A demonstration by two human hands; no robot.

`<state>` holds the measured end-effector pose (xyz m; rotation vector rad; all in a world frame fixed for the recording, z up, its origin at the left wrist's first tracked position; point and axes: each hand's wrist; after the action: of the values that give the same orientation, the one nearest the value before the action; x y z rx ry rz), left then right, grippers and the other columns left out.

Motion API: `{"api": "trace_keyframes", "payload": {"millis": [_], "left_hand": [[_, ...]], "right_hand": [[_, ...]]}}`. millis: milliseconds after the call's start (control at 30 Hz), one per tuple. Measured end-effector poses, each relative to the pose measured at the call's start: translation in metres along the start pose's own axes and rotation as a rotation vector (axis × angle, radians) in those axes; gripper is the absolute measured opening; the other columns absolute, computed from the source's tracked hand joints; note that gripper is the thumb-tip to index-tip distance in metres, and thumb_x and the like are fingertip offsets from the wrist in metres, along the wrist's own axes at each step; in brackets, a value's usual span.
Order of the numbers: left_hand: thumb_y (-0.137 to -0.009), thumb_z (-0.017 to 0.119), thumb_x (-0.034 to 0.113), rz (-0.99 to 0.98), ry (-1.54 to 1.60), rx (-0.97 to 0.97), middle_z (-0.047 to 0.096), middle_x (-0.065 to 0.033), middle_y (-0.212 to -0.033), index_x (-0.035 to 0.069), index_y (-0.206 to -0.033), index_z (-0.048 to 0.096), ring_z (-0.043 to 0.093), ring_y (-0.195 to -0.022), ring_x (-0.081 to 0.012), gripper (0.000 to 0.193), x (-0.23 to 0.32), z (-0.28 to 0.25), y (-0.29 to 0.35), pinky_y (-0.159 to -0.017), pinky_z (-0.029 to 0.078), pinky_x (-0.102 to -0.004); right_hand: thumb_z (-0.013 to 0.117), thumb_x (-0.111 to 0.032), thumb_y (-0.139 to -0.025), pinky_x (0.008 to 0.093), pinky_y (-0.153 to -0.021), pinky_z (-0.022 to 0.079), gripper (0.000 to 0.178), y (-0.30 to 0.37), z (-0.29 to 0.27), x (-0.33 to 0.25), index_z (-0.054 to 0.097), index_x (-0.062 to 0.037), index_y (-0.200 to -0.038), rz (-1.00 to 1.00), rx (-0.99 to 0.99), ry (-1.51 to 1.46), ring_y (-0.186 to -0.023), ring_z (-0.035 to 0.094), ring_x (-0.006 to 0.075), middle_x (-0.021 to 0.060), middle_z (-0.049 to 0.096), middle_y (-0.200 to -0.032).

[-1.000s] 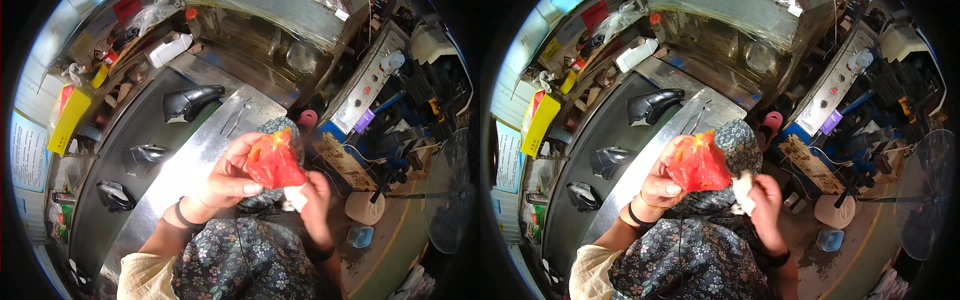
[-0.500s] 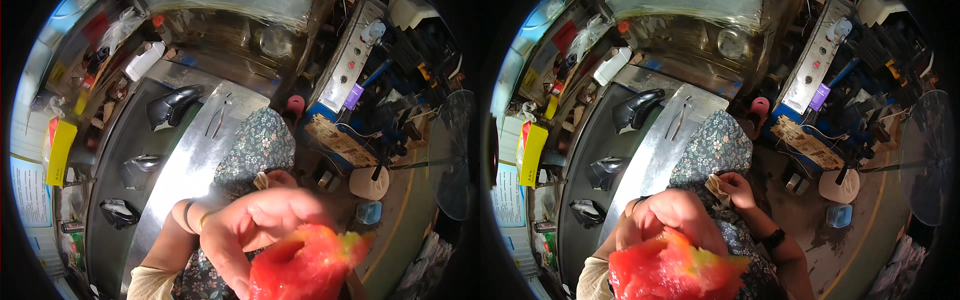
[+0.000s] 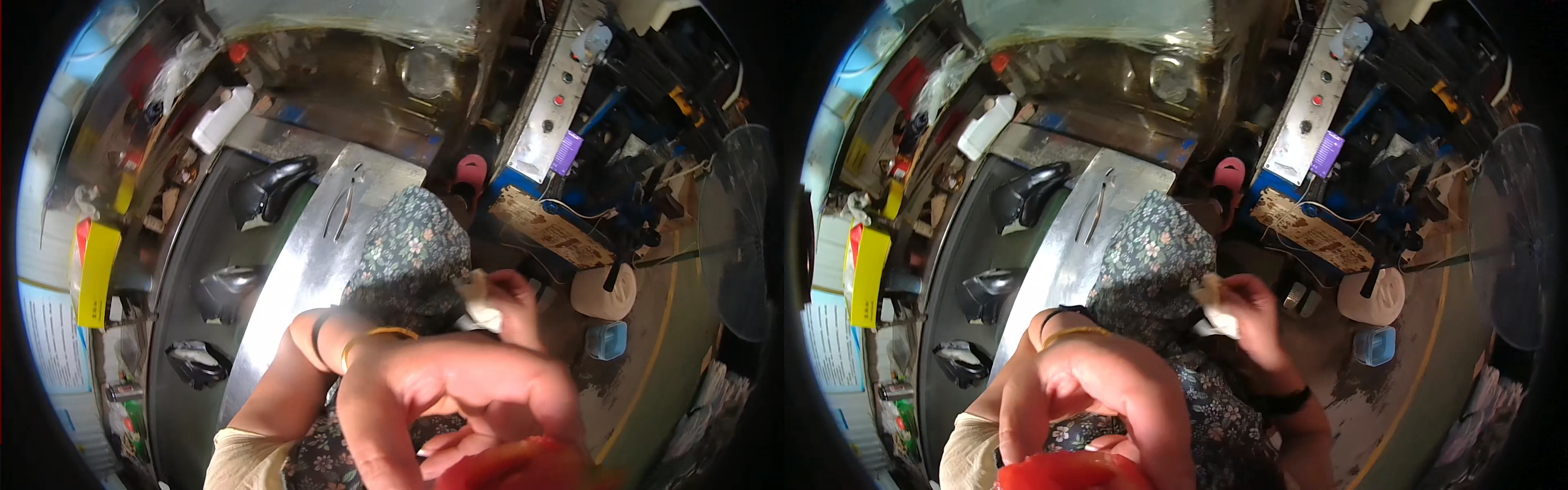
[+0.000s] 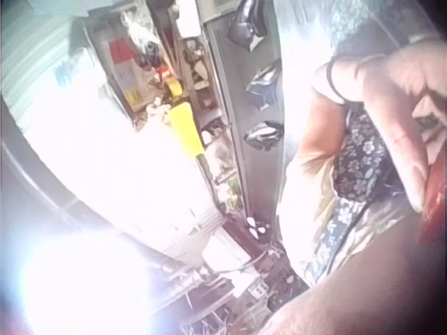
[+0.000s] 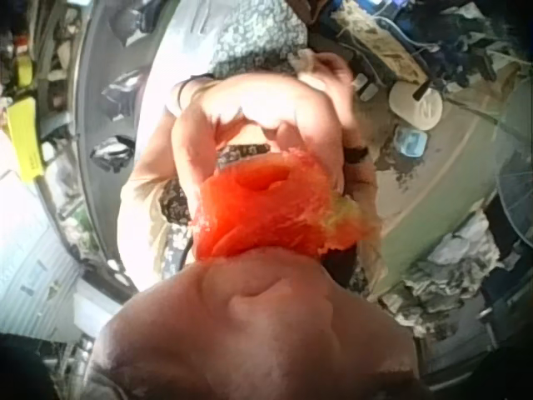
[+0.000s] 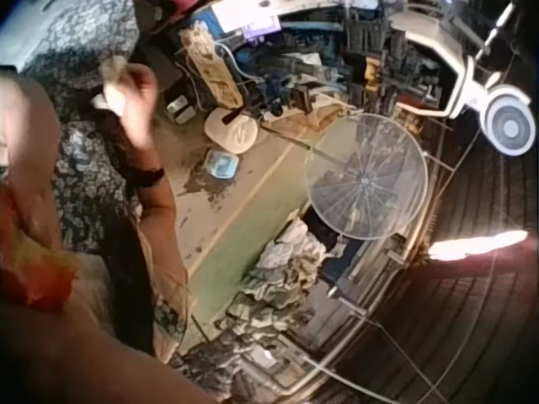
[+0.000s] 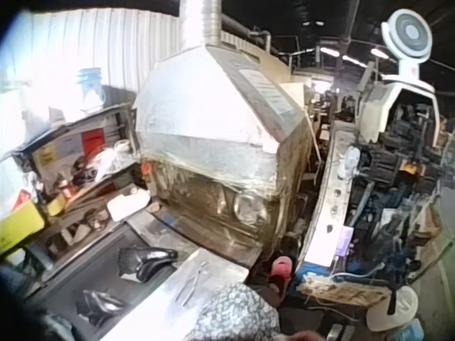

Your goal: The worker is seen applying adhesive to the soles and uppers of black dress shoes using a specialized application machine and checking the bond.

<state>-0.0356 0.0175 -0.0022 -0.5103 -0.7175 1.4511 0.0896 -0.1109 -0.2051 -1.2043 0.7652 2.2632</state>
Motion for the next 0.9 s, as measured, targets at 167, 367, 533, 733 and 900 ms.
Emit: {"api": "trace_keyframes", "payload": {"millis": [167, 367, 533, 733, 900], "left_hand": [[-0.071, 0.082, 0.017, -0.106, -0.043, -0.227, 0.061, -0.0074, -0.089, -0.019, -0.126, 0.036, 0.059, -0.063, -0.0056, 0.081, 0.015, -0.054, -0.035, -0.051, 0.044, -0.0166], [-0.071, 0.082, 0.024, -0.445, 0.113, 0.076, 0.062, -0.0119, -0.095, -0.017, -0.124, 0.044, 0.061, -0.08, -0.0123, 0.077, 0.06, -0.081, -0.066, -0.072, 0.048, -0.0248], [-0.075, 0.079, 0.031, -0.184, 0.113, 0.03, 0.06, -0.0193, -0.099, -0.016, -0.118, 0.048, 0.063, -0.084, -0.0212, 0.07, 0.065, -0.113, -0.071, -0.075, 0.052, -0.0307], [-0.081, 0.075, 0.038, 0.164, 0.116, 0.138, 0.058, -0.0283, -0.103, -0.014, -0.11, 0.052, 0.065, -0.09, -0.0319, 0.064, 0.049, -0.119, -0.074, -0.079, 0.056, -0.0378], [-0.078, 0.078, 0.041, 0.262, 0.07, 0.044, 0.057, -0.028, -0.106, -0.013, -0.113, 0.051, 0.067, -0.089, -0.0342, 0.07, 0.036, -0.147, -0.081, -0.079, 0.058, -0.039]], "right_hand": [[0.064, 0.003, -0.085, 0.0232, -0.073, 0.049, 0.012, -0.016, -0.089, -0.086, 0.065, -0.0028, -0.095, -0.299, 0.36, 0.485, -0.08, 0.06, 0.0084, 0.0023, 0.066, -0.091], [0.065, 0.003, -0.083, 0.0259, -0.072, 0.049, 0.009, -0.034, -0.187, -0.149, 0.064, -0.0022, -0.09, -0.464, 0.506, 1.181, -0.077, 0.062, 0.0149, 0.006, 0.064, -0.085], [0.063, 0.002, -0.071, 0.0398, -0.072, 0.051, 0.015, -0.056, -0.223, -0.156, 0.064, -0.0061, -0.084, -0.522, -0.041, 1.941, -0.082, 0.062, 0.0331, 0.0124, 0.064, -0.086], [0.06, -0.007, -0.085, 0.0412, -0.075, 0.053, 0.011, -0.064, -0.224, -0.154, 0.069, -0.0056, -0.09, -0.461, -0.09, 1.991, -0.089, 0.064, 0.0302, 0.0104, 0.068, -0.095], [0.064, -0.006, -0.081, 0.0396, -0.076, 0.054, 0.009, -0.065, -0.221, -0.153, 0.07, -0.0062, -0.088, -0.571, 0.008, 1.917, -0.088, 0.066, 0.0287, 0.0091, 0.07, -0.096]]}}
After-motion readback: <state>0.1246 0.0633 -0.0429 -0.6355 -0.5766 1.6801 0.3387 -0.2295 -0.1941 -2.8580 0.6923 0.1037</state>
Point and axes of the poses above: each hand's wrist, its own y-axis away from the middle knuckle, its own z-axis out of the palm, x = y × z
